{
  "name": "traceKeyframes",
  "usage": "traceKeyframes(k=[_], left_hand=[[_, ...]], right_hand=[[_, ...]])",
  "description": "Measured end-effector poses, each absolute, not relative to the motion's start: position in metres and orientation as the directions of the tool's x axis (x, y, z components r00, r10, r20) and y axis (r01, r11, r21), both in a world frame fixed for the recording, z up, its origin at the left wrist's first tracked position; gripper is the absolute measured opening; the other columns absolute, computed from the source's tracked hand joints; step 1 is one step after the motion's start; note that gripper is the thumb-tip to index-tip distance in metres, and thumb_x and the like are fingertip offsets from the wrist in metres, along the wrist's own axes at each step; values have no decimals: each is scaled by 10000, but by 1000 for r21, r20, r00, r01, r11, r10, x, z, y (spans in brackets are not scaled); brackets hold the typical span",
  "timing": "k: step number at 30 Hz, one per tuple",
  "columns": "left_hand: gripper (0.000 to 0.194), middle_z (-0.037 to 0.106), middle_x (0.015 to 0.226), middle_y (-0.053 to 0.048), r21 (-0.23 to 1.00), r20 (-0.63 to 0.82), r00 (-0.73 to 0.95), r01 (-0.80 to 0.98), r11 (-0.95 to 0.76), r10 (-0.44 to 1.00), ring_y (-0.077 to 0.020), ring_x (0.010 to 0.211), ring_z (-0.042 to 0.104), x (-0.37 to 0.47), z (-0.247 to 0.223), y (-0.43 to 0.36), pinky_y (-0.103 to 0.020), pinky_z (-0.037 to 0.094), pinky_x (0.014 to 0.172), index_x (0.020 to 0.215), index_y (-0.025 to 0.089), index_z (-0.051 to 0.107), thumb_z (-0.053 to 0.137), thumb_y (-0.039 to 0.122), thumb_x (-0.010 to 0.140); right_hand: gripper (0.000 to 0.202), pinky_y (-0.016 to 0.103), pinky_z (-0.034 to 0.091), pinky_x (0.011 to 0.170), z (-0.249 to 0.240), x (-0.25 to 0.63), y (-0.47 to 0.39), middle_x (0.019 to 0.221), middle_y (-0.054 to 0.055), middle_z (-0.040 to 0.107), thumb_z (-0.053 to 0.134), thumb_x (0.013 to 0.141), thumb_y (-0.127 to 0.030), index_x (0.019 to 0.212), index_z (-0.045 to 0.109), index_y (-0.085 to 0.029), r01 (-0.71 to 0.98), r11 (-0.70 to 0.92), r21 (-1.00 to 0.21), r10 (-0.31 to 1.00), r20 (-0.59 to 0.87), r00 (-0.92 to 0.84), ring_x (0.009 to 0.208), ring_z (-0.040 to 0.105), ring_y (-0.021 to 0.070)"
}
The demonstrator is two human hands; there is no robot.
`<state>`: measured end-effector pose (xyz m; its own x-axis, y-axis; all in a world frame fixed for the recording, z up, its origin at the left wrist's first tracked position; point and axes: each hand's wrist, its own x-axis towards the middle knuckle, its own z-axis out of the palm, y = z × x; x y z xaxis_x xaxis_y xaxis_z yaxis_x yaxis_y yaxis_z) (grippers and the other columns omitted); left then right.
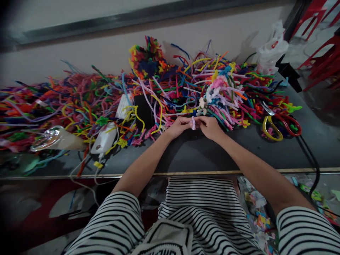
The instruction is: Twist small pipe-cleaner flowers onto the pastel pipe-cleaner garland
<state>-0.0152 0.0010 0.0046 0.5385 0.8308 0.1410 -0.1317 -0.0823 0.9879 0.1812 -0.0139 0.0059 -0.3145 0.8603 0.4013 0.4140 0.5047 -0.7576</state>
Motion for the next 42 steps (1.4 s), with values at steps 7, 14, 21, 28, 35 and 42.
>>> traceKeyframes(k=[7,14,21,28,35,42], left_hand=[[447,792,991,-74,979,201,337,-92,-180,920,-200,988,721,-7,1,-2,-362,527,991,1038,207,805,812,549,749],[427,796,983,-86,966,241,281,20,-257,929,-234,996,731,-9,-1,3,-405,541,997,947,188,818,789,569,757],[443,795,1010,-88,950,292,255,38,-311,922,-235,998,732,-5,0,0,-407,534,1011,1025,189,810,786,547,766],[515,748,754,-3,969,244,186,-95,-230,952,-95,617,596,-6,0,2,-236,510,663,1076,204,793,806,591,735],[452,749,744,-73,996,89,588,-61,-65,804,-168,737,689,-8,16,-7,-303,548,793,826,153,806,837,586,701],[499,731,721,-68,995,36,614,-97,30,789,-168,710,679,-11,13,-9,-299,531,737,831,165,803,862,621,636]], right_hand=[[269,282,347,607,13,180,-24,716,68,673,484,946,-268,882,716,-149,578,572,-583,815,485,-317,606,557,157],[260,257,303,554,17,184,-29,549,-23,501,522,926,-301,825,699,-139,447,639,-626,764,452,-460,489,427,94],[473,276,343,577,18,181,-26,617,17,605,462,1001,-506,873,749,-152,545,542,-640,840,438,-321,559,514,135],[343,443,459,963,17,185,-18,976,101,763,426,1013,-245,1279,623,-152,624,629,-464,764,518,-385,1055,672,283],[486,412,518,987,16,186,-20,1198,108,721,465,925,-137,1403,535,-193,469,657,-590,753,539,-377,1119,673,237],[411,413,514,1003,20,184,-27,1177,84,727,435,891,-138,1190,705,-220,404,702,-587,712,568,-413,1129,666,227]])
